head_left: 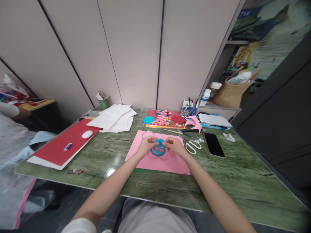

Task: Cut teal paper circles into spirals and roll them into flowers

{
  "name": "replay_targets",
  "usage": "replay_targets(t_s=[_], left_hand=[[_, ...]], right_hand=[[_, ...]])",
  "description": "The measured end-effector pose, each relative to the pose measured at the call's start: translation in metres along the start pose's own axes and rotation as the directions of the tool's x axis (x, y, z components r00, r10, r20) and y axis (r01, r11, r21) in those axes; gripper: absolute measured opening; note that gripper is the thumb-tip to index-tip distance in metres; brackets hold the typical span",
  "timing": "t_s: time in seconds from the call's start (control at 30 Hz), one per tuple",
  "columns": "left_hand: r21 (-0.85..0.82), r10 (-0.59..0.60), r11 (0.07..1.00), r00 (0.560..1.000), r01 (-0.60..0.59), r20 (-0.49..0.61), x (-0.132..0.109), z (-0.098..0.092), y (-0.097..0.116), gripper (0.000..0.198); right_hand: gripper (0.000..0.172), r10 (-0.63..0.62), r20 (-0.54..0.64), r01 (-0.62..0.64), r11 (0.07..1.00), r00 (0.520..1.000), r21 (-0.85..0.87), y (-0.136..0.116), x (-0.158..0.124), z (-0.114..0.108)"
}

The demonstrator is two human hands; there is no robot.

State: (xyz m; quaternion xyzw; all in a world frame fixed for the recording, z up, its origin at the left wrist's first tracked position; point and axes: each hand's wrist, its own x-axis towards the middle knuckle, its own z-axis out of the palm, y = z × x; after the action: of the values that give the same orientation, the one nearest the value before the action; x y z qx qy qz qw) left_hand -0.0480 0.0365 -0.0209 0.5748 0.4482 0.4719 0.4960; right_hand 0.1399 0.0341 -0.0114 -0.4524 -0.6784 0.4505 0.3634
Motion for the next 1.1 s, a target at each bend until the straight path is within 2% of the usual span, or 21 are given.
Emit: replay_targets(t_s=[0.47,0.57,0.67,0.87,1.1], left_hand=[[-0.074,-0.027,0.997,0.999,0.029,0.020,-0.0016,-0.0034,0.0032,0.039],[-0.109,-0.051,0.993,0.999,0.053,0.015,-0.0011,-0.0029,0.0021,0.041],[-0.119,-0.055,0.991,0.998,0.057,0.019,-0.0010,-0.0016,0.0020,0.041],[-0.139,-0.049,0.989,0.998,0.053,0.029,-0.0034,0.0007,0.0068,0.033],[-0.157,-0.065,0.985,0.997,0.071,0.043,-0.0038,0.0001,0.0093,0.031]], right_hand=[[0.018,-0.022,-0.046,0.025,0.997,0.999,0.073,-0.0011,0.0024,-0.0006],[0.026,-0.012,-0.054,0.018,0.995,0.998,0.102,-0.0002,0.0010,0.0013],[0.030,-0.005,-0.016,0.007,0.993,1.000,0.120,-0.0002,0.0005,0.0040],[0.015,-0.010,0.037,0.006,0.995,0.999,0.103,0.0004,0.0017,0.0054],[0.022,-0.009,0.059,0.007,0.999,0.998,0.038,0.0047,0.0017,0.0035]])
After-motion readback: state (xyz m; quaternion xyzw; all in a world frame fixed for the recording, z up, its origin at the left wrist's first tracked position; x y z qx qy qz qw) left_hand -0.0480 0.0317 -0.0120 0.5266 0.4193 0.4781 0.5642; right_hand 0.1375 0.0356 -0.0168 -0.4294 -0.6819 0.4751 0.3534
